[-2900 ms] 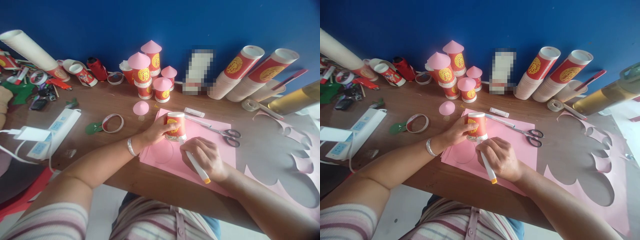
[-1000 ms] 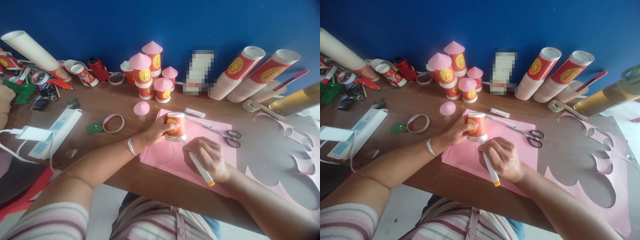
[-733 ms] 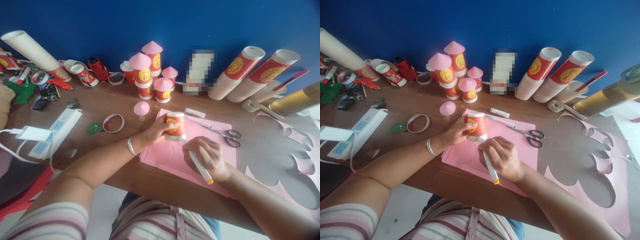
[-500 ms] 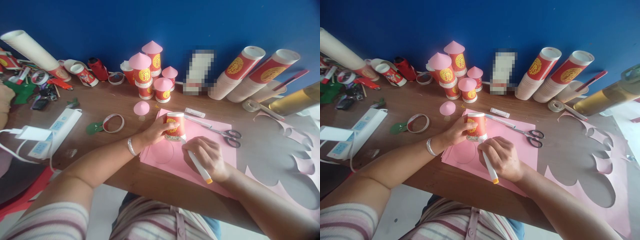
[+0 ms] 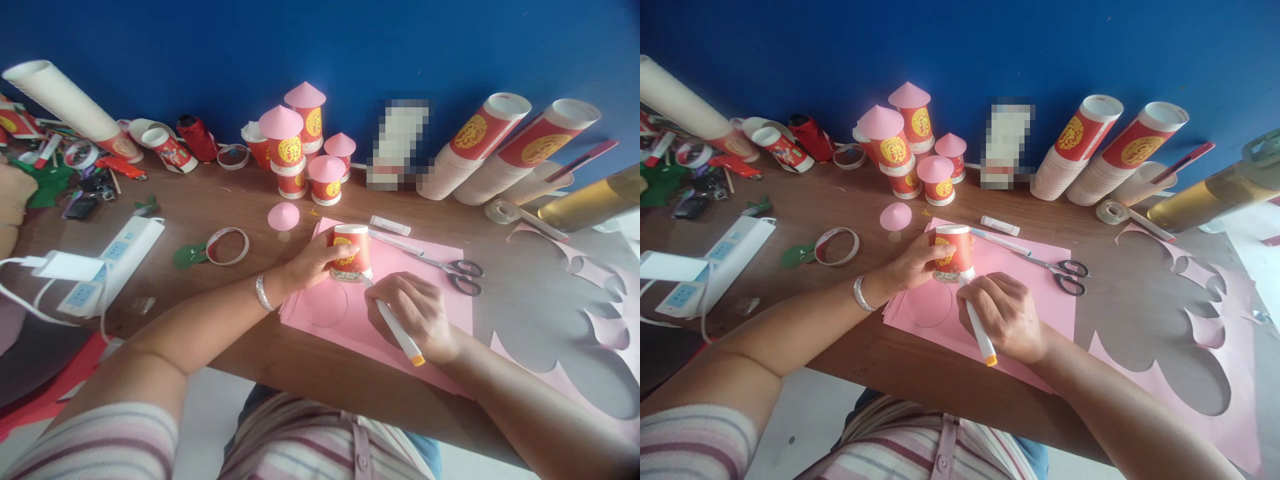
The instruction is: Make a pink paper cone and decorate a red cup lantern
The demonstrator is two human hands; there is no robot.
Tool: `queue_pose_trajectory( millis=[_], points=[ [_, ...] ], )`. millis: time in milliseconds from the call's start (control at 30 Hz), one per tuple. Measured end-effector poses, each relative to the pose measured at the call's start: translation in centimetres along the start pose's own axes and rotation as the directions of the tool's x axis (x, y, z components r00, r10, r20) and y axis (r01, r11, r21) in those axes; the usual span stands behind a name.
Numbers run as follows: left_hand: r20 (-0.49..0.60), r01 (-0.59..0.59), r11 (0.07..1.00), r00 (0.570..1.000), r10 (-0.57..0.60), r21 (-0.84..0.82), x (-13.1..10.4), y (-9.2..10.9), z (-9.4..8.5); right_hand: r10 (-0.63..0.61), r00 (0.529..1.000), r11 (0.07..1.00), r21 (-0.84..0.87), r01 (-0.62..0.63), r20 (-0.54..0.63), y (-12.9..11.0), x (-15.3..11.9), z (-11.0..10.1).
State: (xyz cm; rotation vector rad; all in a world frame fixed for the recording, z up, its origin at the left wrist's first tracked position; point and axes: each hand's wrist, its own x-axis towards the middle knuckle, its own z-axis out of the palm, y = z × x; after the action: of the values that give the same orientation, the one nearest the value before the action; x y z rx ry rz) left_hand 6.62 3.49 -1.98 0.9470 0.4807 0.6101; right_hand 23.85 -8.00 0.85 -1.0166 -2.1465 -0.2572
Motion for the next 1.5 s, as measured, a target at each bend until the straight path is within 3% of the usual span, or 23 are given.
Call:
queue_pose_trajectory(
  millis=[300,533,1500],
  points=[
    [-0.004,0.001,1.0,1.0,-0.001,0.005,-0.12,0.15,0.22,-0.012,1.0,1.0,0.016,0.012,0.002,0.03,0.01,0.09],
    [0.009,-0.006,1.0,1.0,0.007,-0.021,-0.07,0.0,0.09,-0.034,0.998,0.998,0.051,0.037,-0.06,-0.03,-0.41,0.41],
    [0.015,0.003,1.0,1.0,-0.003,-0.009,-0.1,0.06,0.06,-0.01,1.0,0.999,0.04,0.011,-0.022,-0.01,-0.27,0.29]
  ],
)
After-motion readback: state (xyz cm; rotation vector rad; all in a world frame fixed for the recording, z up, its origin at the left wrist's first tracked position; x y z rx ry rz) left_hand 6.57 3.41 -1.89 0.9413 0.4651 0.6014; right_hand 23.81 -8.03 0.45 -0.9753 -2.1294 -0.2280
